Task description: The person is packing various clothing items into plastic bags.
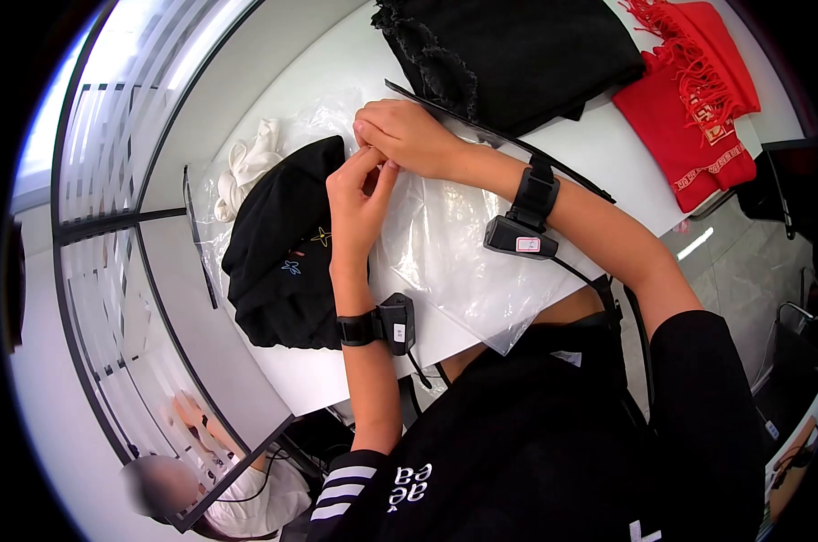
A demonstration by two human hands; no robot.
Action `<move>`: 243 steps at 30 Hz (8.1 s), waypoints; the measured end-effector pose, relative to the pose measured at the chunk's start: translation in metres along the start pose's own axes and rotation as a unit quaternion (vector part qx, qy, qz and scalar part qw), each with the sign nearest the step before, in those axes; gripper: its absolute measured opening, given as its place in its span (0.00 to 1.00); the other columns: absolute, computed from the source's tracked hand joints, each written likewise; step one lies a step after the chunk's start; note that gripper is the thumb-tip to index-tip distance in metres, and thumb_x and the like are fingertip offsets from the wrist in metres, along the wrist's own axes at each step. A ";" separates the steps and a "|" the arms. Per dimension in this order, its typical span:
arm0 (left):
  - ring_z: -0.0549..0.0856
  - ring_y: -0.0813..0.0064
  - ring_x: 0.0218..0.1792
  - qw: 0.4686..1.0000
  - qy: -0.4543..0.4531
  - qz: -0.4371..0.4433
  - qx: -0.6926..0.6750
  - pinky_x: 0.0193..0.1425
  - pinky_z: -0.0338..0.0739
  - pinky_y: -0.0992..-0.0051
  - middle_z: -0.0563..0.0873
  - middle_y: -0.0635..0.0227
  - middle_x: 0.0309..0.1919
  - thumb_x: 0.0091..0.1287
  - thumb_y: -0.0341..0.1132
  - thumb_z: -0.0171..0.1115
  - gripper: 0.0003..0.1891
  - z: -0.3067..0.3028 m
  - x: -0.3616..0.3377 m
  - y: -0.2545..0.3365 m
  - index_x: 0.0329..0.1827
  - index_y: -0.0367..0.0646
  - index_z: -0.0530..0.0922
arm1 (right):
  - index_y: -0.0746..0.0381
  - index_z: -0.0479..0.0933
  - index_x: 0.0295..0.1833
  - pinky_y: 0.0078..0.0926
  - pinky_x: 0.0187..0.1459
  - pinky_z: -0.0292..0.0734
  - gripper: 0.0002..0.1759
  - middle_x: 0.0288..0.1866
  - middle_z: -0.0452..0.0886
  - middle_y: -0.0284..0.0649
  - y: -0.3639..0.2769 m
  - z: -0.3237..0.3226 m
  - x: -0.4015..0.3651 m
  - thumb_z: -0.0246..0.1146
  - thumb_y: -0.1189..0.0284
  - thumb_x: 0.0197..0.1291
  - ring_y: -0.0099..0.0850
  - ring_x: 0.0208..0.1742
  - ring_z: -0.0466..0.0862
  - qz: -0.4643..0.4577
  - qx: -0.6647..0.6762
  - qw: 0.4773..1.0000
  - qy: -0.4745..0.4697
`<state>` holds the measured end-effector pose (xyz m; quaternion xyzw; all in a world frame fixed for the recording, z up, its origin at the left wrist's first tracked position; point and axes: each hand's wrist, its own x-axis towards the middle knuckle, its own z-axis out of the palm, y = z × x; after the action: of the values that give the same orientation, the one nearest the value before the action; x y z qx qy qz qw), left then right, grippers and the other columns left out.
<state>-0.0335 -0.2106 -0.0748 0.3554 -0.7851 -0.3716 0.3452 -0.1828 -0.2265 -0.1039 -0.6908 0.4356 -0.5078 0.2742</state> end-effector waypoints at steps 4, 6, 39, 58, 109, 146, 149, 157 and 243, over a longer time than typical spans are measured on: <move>0.68 0.82 0.22 1.000 -0.013 0.012 0.010 0.28 0.64 0.81 0.74 0.69 0.23 0.62 0.26 0.65 0.05 0.000 0.001 0.000 0.36 0.33 0.78 | 0.66 0.73 0.33 0.33 0.40 0.70 0.18 0.29 0.76 0.43 0.000 0.000 0.001 0.48 0.66 0.71 0.38 0.33 0.74 -0.011 -0.004 1.000 0.001; 0.68 0.82 0.22 1.000 -0.014 0.019 0.011 0.28 0.63 0.81 0.74 0.70 0.24 0.61 0.26 0.66 0.06 0.000 0.001 0.000 0.35 0.34 0.77 | 0.66 0.74 0.33 0.33 0.39 0.70 0.18 0.29 0.76 0.43 -0.003 -0.001 0.000 0.49 0.65 0.71 0.37 0.32 0.74 0.009 0.016 1.000 0.002; 0.66 0.81 0.22 0.997 0.012 0.021 0.069 0.27 0.61 0.79 0.69 0.71 0.25 0.54 0.21 0.66 0.09 0.011 -0.004 -0.001 0.34 0.35 0.73 | 0.68 0.76 0.31 0.40 0.37 0.72 0.17 0.28 0.79 0.50 -0.003 -0.001 0.001 0.50 0.66 0.67 0.45 0.30 0.78 0.004 0.049 0.998 0.030; 0.81 0.81 0.22 0.966 0.256 -0.041 0.020 0.28 0.75 0.78 0.83 0.65 0.21 0.73 0.32 0.53 0.11 0.008 -0.014 -0.025 0.35 0.33 0.78 | 0.48 0.84 0.40 0.38 0.59 0.66 0.11 0.37 0.88 0.28 -0.019 0.023 -0.029 0.60 0.63 0.52 0.35 0.49 0.80 0.030 -0.076 0.996 0.043; 0.85 0.62 0.29 0.966 0.071 -0.068 0.241 0.37 0.76 0.66 0.85 0.53 0.29 0.69 0.38 0.60 0.12 -0.037 -0.057 0.013 0.43 0.37 0.83 | 0.60 0.84 0.31 0.36 0.45 0.76 0.15 0.28 0.86 0.43 -0.053 0.050 -0.043 0.63 0.59 0.54 0.42 0.32 0.85 0.005 -0.054 0.987 0.150; 0.79 0.76 0.26 0.944 0.311 -0.008 -0.113 0.34 0.75 0.76 0.82 0.62 0.26 0.67 0.26 0.45 0.05 0.036 -0.041 -0.012 0.37 0.34 0.70 | 0.63 0.84 0.32 0.27 0.37 0.80 0.14 0.27 0.86 0.43 -0.050 0.035 -0.046 0.64 0.62 0.53 0.31 0.30 0.86 0.123 0.070 0.977 0.159; 0.79 0.76 0.26 0.946 0.305 -0.002 -0.113 0.34 0.74 0.76 0.82 0.63 0.26 0.67 0.26 0.46 0.06 0.037 -0.041 -0.013 0.36 0.34 0.71 | 0.63 0.84 0.34 0.27 0.38 0.80 0.15 0.26 0.86 0.43 -0.050 0.036 -0.046 0.62 0.62 0.53 0.33 0.30 0.86 0.114 0.084 0.976 0.165; 0.79 0.72 0.30 0.954 0.300 -0.006 -0.006 0.38 0.74 0.71 0.82 0.62 0.28 0.69 0.32 0.53 0.09 0.036 -0.042 -0.007 0.38 0.34 0.77 | 0.65 0.82 0.36 0.22 0.33 0.72 0.12 0.26 0.83 0.38 -0.047 0.041 -0.046 0.61 0.66 0.58 0.22 0.28 0.78 0.080 0.092 0.967 0.222; 0.81 0.66 0.24 0.930 0.360 0.023 0.074 0.35 0.76 0.68 0.83 0.57 0.24 0.66 0.32 0.54 0.09 0.034 -0.045 -0.006 0.35 0.34 0.77 | 0.63 0.81 0.27 0.18 0.23 0.54 0.27 0.18 0.63 0.21 -0.044 0.041 -0.049 0.60 0.51 0.68 0.13 0.21 0.59 0.068 0.212 0.962 0.156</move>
<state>-0.0356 -0.1654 -0.1090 0.4715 -0.6415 -0.1521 0.5857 -0.1354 -0.1659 -0.1042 -0.4976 0.4014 -0.6701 0.3771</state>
